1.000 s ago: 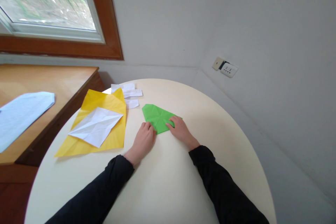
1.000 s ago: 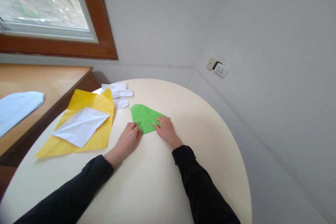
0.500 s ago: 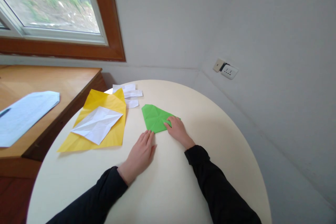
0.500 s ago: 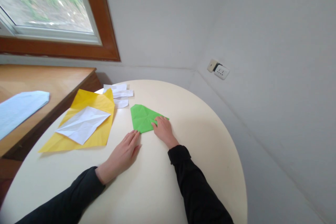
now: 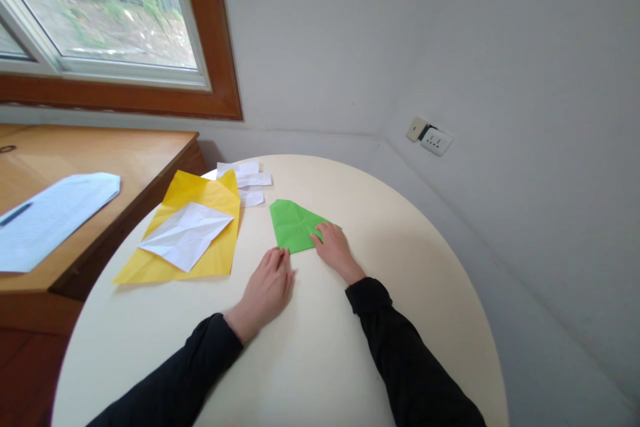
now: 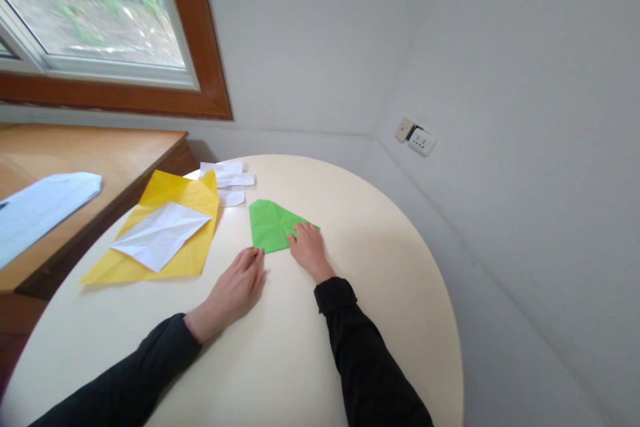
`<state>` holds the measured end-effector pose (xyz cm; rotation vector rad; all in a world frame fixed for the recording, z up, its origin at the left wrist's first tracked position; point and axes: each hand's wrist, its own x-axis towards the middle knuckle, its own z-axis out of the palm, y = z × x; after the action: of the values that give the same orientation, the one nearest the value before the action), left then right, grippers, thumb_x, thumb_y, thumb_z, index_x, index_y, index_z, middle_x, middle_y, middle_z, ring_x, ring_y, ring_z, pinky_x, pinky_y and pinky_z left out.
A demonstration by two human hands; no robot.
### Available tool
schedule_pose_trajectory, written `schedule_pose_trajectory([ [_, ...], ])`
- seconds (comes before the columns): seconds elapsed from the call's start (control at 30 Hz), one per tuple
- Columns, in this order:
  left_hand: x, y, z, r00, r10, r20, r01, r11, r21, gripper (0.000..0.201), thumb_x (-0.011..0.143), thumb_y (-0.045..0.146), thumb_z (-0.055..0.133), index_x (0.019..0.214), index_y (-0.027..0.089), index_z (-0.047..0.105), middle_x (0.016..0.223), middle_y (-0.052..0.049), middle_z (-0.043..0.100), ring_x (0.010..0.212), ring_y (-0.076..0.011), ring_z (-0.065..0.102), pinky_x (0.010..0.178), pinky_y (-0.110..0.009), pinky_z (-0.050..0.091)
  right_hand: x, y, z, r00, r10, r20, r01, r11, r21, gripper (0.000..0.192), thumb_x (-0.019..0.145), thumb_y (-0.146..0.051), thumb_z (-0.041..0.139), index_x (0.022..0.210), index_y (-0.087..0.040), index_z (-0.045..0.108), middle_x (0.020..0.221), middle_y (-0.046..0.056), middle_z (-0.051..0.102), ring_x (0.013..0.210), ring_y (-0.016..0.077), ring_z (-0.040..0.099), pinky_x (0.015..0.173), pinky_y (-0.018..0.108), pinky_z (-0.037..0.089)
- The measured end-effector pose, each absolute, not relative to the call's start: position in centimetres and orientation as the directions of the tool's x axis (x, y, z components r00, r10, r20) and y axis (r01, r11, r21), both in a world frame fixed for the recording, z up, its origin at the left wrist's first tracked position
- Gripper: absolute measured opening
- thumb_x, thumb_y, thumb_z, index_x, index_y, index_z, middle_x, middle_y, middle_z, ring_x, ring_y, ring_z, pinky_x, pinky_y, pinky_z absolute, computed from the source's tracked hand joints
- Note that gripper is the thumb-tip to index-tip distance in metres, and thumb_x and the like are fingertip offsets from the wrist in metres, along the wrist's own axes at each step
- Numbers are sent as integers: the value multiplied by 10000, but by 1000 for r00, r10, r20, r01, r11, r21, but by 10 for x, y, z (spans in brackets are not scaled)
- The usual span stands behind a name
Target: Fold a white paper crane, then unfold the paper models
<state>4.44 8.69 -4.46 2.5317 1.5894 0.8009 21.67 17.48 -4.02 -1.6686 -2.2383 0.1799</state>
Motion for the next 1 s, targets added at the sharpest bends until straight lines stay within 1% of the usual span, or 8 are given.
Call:
schedule_pose_trajectory([
  [0.07,38,89,-40,323,871,370,803,-459,379,384,916,256,294,1217,81,456,1101,-185,579,1065,-258,531,925,-441,454,216,175,-39,-245,951,186,914,291,-282,188,889,-259,466,976,-152,593,1014,117,634,962,243,543,835,338,392],
  [0.2,25,94,-31,285,909,304,730,-411,546,365,932,244,253,1239,162,432,1116,-117,628,1040,-218,585,971,-434,419,215,174,-37,-251,953,172,921,289,-260,207,897,-265,447,988,-146,590,1019,127,629,964,256,546,821,349,396],
  [0.3,22,95,-28,263,925,275,706,-379,598,356,926,241,257,1197,151,469,1063,-121,645,1009,-220,599,906,-399,468,215,173,-36,-244,955,170,924,282,-259,205,899,-265,441,981,-154,592,1018,128,627,959,262,546,813,355,397],
  [0.37,23,95,-29,279,916,289,720,-398,568,364,916,228,273,1196,138,487,1067,-132,627,1010,-221,585,882,-384,483,215,173,-35,-243,955,172,924,282,-260,208,899,-268,439,980,-156,593,1018,125,628,961,263,545,813,353,395],
  [0.5,28,95,-34,344,881,326,757,-465,458,379,912,220,299,1216,121,503,1060,-139,596,993,-221,559,880,-378,488,214,173,-35,-240,957,163,926,276,-257,205,896,-264,446,985,-154,595,1015,121,629,964,257,543,816,348,389],
  [0.73,34,96,-38,412,831,374,817,-519,253,329,908,211,338,1114,82,559,992,-144,587,997,-238,521,879,-389,493,213,172,-31,-216,966,144,939,246,-239,214,904,-274,442,997,-152,591,1016,92,632,964,227,538,825,313,375],
  [0.87,36,97,-38,423,820,384,829,-522,201,325,905,200,344,1105,61,560,984,-153,589,984,-243,523,865,-392,500,212,171,-30,-210,967,142,944,239,-230,212,904,-272,443,998,-152,590,1024,86,632,969,217,536,826,297,367],
  [1.0,35,96,-37,425,816,391,825,-527,204,339,910,208,326,1095,61,569,966,-153,603,972,-243,533,858,-394,505,212,172,-30,-209,968,141,944,237,-231,217,902,-276,446,1001,-147,590,1015,90,631,964,220,537,822,301,367],
])
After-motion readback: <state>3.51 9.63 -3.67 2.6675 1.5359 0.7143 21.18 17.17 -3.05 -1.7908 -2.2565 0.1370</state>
